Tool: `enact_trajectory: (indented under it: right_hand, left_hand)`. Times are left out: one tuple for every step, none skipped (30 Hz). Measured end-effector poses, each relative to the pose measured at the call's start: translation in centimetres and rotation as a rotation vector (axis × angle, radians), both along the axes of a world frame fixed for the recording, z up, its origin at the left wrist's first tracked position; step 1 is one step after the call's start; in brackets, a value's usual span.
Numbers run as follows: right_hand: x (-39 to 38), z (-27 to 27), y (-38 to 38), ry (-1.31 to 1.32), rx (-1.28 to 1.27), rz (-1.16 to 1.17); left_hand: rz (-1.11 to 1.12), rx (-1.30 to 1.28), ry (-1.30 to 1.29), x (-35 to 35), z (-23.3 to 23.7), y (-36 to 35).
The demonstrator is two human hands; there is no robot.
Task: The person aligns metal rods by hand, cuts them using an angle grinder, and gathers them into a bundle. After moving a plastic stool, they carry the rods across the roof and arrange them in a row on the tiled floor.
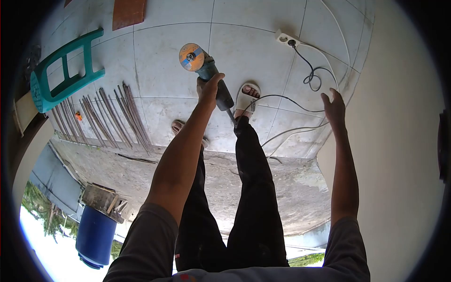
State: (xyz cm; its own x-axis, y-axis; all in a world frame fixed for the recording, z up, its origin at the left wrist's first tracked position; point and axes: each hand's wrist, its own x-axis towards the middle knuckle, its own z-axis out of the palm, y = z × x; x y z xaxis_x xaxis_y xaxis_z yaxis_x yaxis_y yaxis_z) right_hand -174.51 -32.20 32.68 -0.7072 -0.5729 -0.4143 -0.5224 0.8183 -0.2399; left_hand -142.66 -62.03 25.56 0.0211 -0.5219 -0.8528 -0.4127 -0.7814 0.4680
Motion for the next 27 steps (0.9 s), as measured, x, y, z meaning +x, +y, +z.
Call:
enact_trajectory:
  right_hand:
    - [4.3, -0.1, -4.5, -0.311, -0.081, -0.094]
    - [8.4, -0.8, -7.7, -0.568, -0.118, -0.100]
    - [11.9, -2.4, -9.7, -0.564, -0.107, 0.117]
    - [14.4, -0.6, -14.0, -0.676, 0.001, 0.160]
    - [16.1, -3.3, -15.0, -0.772, -0.016, 0.216]
    - [17.8, -5.3, -16.0, -0.695, 0.087, 0.240]
    - [18.3, -7.5, -16.4, -0.631, 0.060, 0.193]
    - [18.7, -9.7, -16.7, -0.567, 0.032, 0.147]
    - [19.2, -11.6, -16.9, -0.505, 0.005, 0.102]
    - [19.1, -13.2, -16.5, -0.437, -0.015, 0.120]
    - [19.0, -14.4, -16.5, -0.432, -0.026, 0.133]
    - [18.5, -15.3, -16.2, -0.428, -0.035, 0.143]
    - [18.0, -16.1, -15.8, -0.421, -0.046, 0.154]
    - [17.4, -17.1, -15.3, -0.401, -0.118, 0.203]
    - [16.9, -18.2, -14.7, -0.379, -0.167, 0.254]
    - [16.4, -19.1, -13.9, -0.385, -0.178, 0.265]
    - [15.9, -19.5, -13.5, -0.389, -0.190, 0.275]
    - [15.5, -20.1, -12.8, -0.412, -0.175, 0.252]
    - [15.1, -20.6, -12.2, -0.433, -0.161, 0.228]
    - [14.7, -21.0, -11.6, -0.453, -0.147, 0.205]
    - [14.4, -20.8, -11.5, -0.466, -0.151, 0.187]
    - [14.2, -20.5, -11.4, -0.480, -0.156, 0.167]
    - [13.8, -20.5, -11.3, -0.493, -0.160, 0.148]
    - [13.5, -21.4, -10.9, -0.484, -0.182, 0.155]
    - [13.2, -22.0, -10.2, -0.463, -0.166, 0.166]
    - [13.0, -22.8, -9.7, -0.442, -0.157, 0.177]
    - [12.7, -23.3, -10.0, -0.418, -0.155, 0.187]
  left_hand:
    - [-0.001, 0.004, 0.000, -1.2, -0.5, 0.7]
    - [0.012, 0.020, 0.001, -2.5, -0.9, 1.2]
    - [0.025, 0.037, 0.002, -3.5, -1.4, 1.9]
    - [0.057, 0.049, 0.053, -3.7, -3.5, 2.6]
    - [0.081, 0.076, 0.037, -5.0, -3.6, 3.0]
    - [0.104, 0.085, 0.035, -5.8, -4.3, 3.5]
    - [0.125, 0.093, 0.037, -6.5, -5.2, 3.9]
    - [0.134, 0.094, 0.033, -7.3, -6.0, 4.3]
    - [0.144, 0.094, 0.027, -7.8, -6.8, 4.7]
    - [0.156, 0.091, 0.020, -8.4, -7.7, 4.9]
    - [0.148, 0.093, -0.022, -8.8, -8.8, 5.0]
    - [0.147, 0.105, -0.058, -9.4, -9.9, 5.2]
    - [0.147, 0.115, -0.092, -9.9, -10.7, 5.5]
    - [0.167, 0.128, -0.085, -10.4, -11.2, 5.9]
    - [0.187, 0.138, -0.078, -10.9, -11.5, 6.2]
    - [0.206, 0.148, -0.071, -11.3, -11.9, 6.5]
    - [0.200, 0.155, -0.074, -11.8, -12.1, 6.8]
    - [0.193, 0.161, -0.077, -12.1, -12.3, 7.2]
    - [0.184, 0.166, -0.079, -12.4, -12.5, 7.5]
    - [0.178, 0.152, -0.117, -12.8, -12.9, 8.0]
    - [0.159, 0.146, -0.108, -13.0, -13.3, 8.4]
    - [0.139, 0.138, -0.101, -13.1, -13.5, 8.7]
    - [0.118, 0.131, -0.093, -13.1, -13.6, 9.0]
    - [0.043, 0.120, -0.095, -12.9, -13.7, 9.2]
    - [-0.031, 0.109, -0.099, -12.6, -13.6, 9.5]
    - [-0.107, 0.093, -0.105, -11.9, -13.4, 9.4]
    - [-0.187, 0.066, -0.052, -10.5, -13.5, 9.5]
